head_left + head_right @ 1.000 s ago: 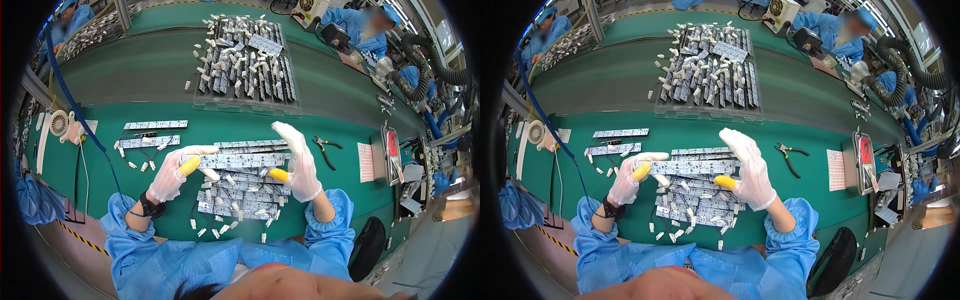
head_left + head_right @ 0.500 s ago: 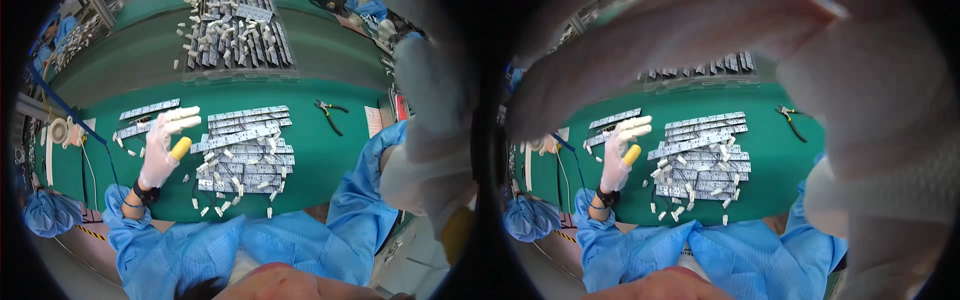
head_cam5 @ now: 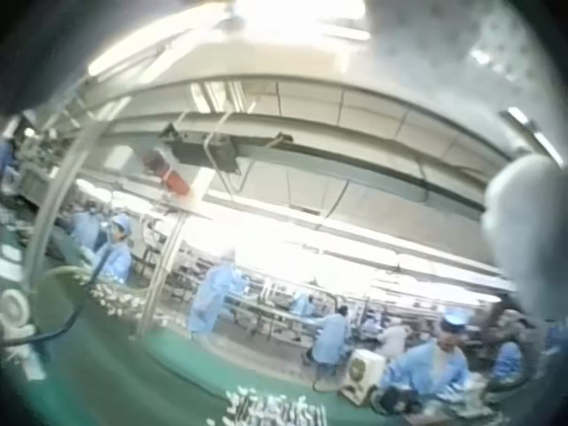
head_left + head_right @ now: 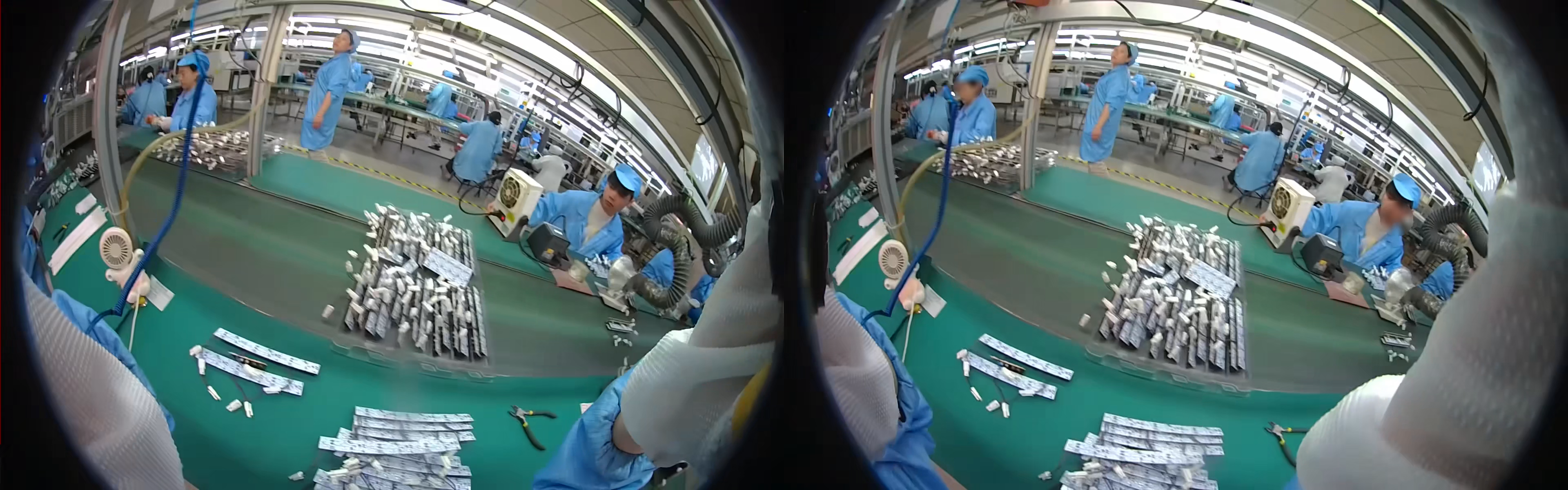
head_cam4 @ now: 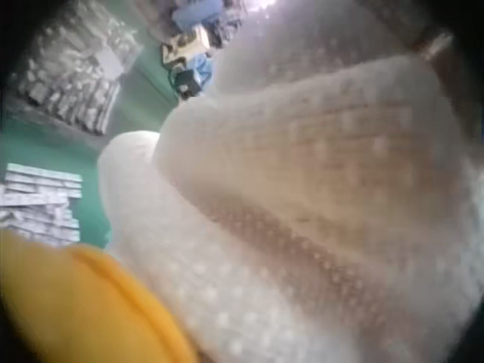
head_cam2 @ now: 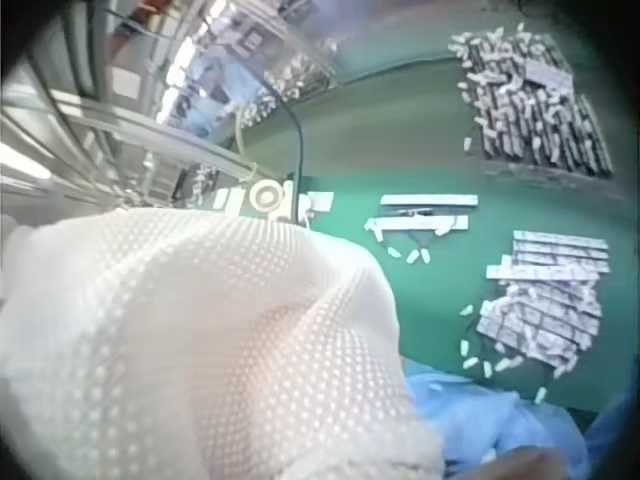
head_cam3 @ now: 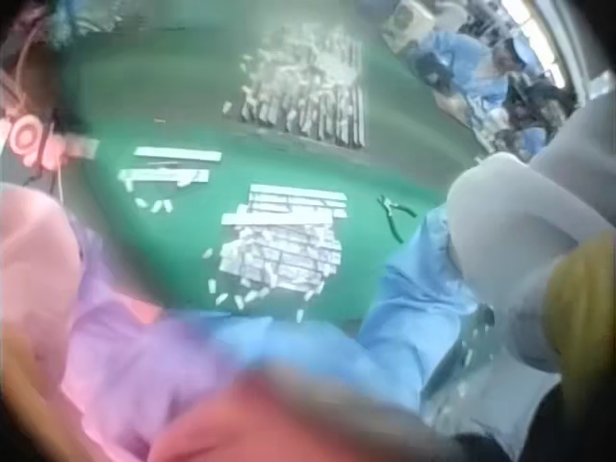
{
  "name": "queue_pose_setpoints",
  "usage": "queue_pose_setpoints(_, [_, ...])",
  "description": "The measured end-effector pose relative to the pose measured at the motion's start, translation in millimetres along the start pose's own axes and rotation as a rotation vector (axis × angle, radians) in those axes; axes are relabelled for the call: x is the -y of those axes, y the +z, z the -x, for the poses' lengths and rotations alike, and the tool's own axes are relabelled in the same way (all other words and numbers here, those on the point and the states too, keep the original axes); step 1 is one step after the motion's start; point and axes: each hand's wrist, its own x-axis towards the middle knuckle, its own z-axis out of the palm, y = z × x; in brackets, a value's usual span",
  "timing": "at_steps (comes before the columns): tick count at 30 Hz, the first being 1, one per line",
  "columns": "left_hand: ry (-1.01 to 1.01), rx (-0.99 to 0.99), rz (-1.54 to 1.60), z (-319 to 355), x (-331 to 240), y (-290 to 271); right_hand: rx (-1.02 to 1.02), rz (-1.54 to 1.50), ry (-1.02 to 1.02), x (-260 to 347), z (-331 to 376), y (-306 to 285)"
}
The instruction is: Assemble LED light strips onto a metallic fixture base at a manual assembly station.
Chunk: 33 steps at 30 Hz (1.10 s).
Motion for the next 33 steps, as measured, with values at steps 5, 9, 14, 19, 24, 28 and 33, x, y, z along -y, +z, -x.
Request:
queue_pose_setpoints(5, [-0.079,0.176,-0.121,1,17,5,0.007,0.024,0.030,-6,0,6])
queue_pose_setpoints(9, [-0.087,0.260,-0.154,-2,26,4,-0.011,0.037,0.054,-12,3,15])
queue_pose_setpoints(14, [-0.103,0.327,-0.172,-1,30,-1,-0.021,0.042,0.095,-17,10,23])
queue_pose_setpoints(19, [-0.105,0.366,-0.176,-1,32,-4,-0.025,0.053,0.108,-22,10,25])
queue_pose_setpoints(24, [-0.103,0.385,-0.177,-1,32,-5,-0.024,0.069,0.109,-22,8,25])
queue_pose_setpoints(28, [-0.095,0.392,-0.177,-1,30,-5,-0.015,0.067,0.111,-23,5,26])
queue_pose_setpoints(33, [-0.071,0.391,-0.183,-2,27,-4,0.001,0.073,0.094,-22,0,27])
